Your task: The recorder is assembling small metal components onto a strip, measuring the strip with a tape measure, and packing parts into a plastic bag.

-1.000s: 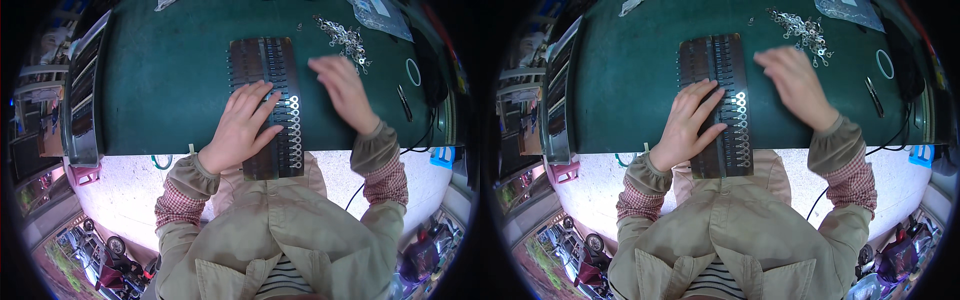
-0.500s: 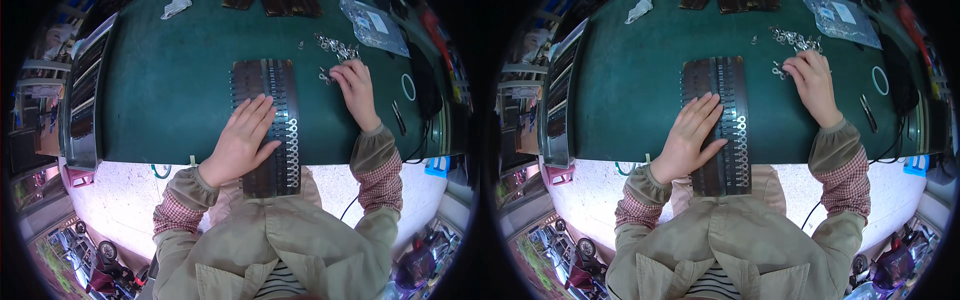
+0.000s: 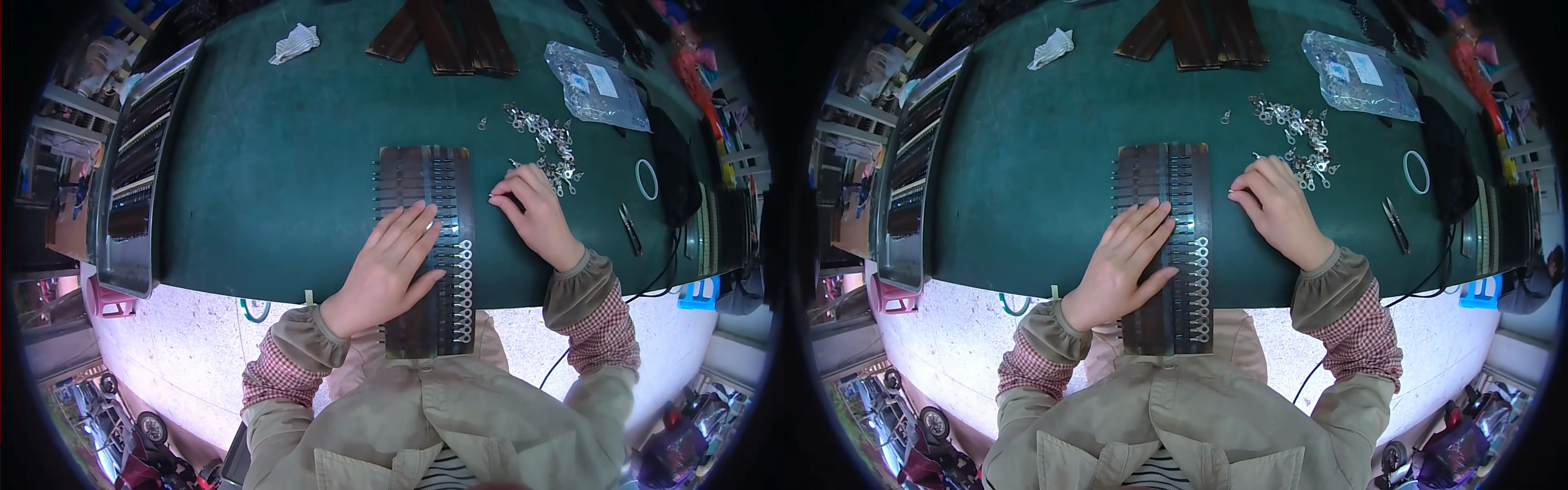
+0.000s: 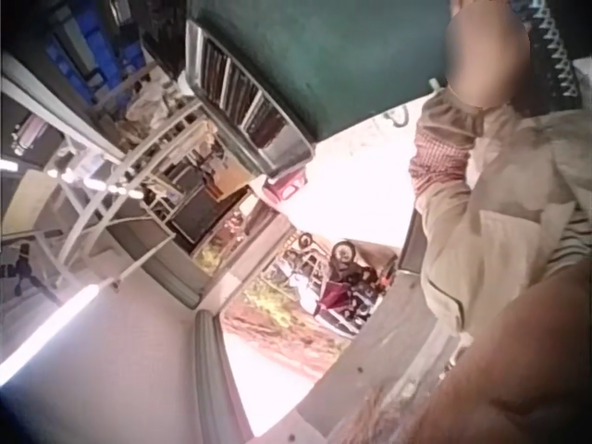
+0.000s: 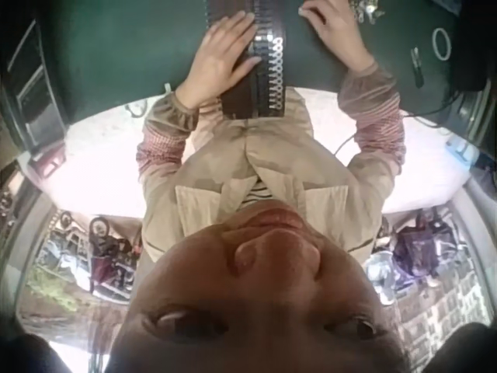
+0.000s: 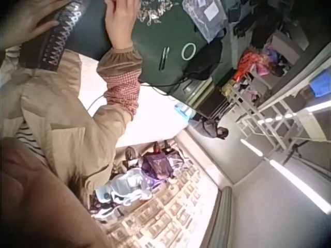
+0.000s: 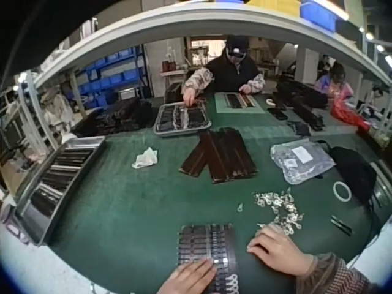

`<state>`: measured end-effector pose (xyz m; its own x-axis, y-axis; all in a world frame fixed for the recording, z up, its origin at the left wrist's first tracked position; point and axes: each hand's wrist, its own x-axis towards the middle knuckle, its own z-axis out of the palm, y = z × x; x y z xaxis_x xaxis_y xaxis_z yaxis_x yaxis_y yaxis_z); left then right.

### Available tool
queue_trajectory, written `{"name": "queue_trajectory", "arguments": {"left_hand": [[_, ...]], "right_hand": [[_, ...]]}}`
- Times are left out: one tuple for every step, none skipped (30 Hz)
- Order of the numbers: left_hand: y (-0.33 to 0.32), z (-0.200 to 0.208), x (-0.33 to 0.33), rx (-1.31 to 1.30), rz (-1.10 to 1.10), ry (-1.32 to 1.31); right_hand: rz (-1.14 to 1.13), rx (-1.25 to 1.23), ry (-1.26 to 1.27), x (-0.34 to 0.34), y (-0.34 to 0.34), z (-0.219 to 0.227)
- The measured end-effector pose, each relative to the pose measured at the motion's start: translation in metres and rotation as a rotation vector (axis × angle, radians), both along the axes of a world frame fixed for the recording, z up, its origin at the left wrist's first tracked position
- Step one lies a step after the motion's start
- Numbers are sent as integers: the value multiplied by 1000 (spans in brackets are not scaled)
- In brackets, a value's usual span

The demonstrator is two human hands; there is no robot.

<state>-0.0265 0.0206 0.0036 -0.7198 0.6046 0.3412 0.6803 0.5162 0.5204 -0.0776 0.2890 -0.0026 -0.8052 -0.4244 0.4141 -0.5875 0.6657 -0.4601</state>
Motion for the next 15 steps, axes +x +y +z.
{"name": "queue_trajectory", "arguments": {"left_hand": [[-1,-1,1,-3,4,1],[0,-1,2,-6,7,0],[0,-1,2,-3,5,-8],[0,-2,2,-1,6,-11],[0,-1,3,-2,11,-14],[0,-1,3,-4,16,-21],[0,-1,1,-6,18,-37],[0,1,0,-4,19,-24],[1,2,-2,-2,20,-11],[1,2,-4,0,18,6],[2,2,-4,-5,22,-13],[3,2,-3,-2,16,-5],[4,1,-5,0,10,10],[4,0,-5,3,5,28],[4,0,-5,-2,9,21]], "right_hand": [[-2,6,-3,-1,2,1],[-7,29,-67,-3,2,2],[-12,50,-133,-4,1,6],[-17,70,-202,-6,1,8],[-17,70,-214,-7,1,9],[-10,75,-192,-8,1,10],[-1,78,-172,-9,1,10],[11,80,-157,-6,-1,10],[20,75,-180,-3,-3,10],[58,62,-200,-1,-5,11],[96,48,-219,1,-8,12],[134,35,-238,4,-11,13],[173,20,-248,3,-14,13],[212,6,-256,2,-17,14],[250,-8,-263,1,-19,14]]}}
